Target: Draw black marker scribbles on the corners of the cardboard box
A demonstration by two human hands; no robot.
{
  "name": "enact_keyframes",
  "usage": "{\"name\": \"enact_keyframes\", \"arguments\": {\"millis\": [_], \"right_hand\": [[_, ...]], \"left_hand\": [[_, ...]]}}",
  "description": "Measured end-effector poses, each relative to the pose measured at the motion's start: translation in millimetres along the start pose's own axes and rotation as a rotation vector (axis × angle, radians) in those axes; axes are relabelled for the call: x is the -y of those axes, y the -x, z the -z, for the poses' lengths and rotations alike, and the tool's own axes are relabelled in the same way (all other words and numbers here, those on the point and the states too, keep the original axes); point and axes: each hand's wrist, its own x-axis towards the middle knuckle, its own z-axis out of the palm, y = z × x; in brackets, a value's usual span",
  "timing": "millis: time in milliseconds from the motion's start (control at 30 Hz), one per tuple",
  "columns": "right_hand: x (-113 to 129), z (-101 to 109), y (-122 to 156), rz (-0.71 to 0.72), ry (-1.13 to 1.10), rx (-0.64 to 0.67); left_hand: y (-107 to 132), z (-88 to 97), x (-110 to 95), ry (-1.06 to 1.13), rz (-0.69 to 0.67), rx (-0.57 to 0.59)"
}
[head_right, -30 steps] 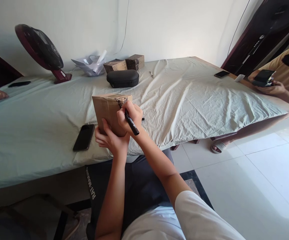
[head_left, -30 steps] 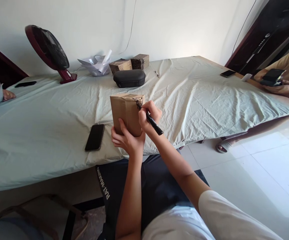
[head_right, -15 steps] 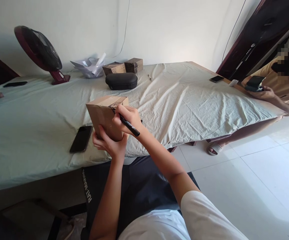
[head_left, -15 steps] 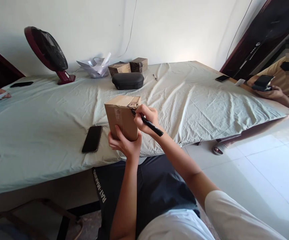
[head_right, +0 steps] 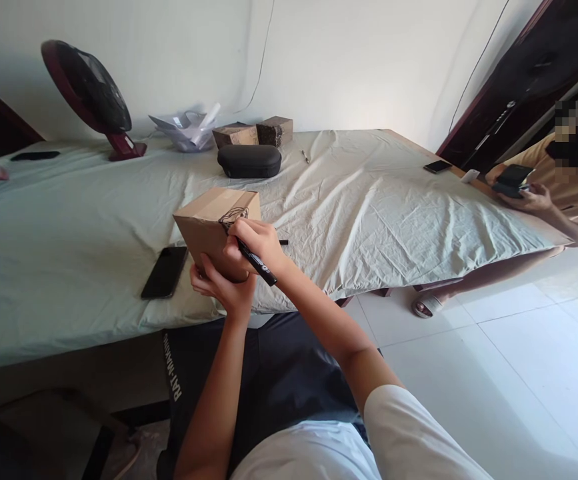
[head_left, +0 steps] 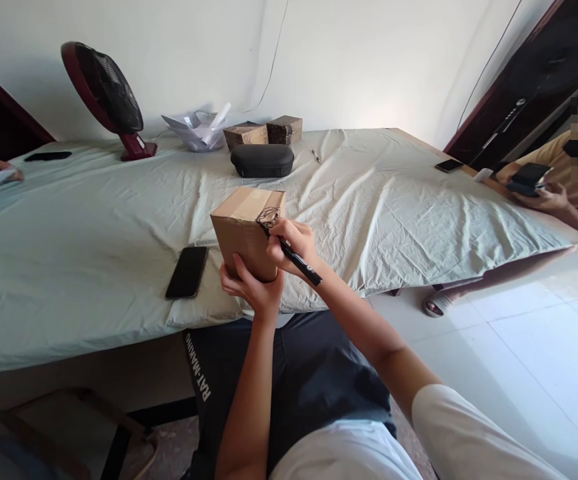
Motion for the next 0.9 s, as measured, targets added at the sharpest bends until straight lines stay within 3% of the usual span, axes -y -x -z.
{"name": "enact_keyframes", "arguments": {"millis": [100,267,400,700,900], "right_hand": [[6,1,-4,-0.070,-0.022,0.015],[23,15,-23,-0.386,-0.092,0.132],[31,25,-37,-0.545,-0.220,0.236],[23,16,-29,-0.634,-0.329,0.082],[14,14,-26,-0.720,-0.384,0.078]], "left_hand": [[0,-1.3,3,0.011,0.021,0.019],[2,-4.7,12,0.017,0.045,0.054],[4,-8.5,21,0.058,-0.003,0.015],[6,-11.7,27,0.049,0.008,0.031],[8,-13.3,32,0.050,-0.010,0.033]]}}
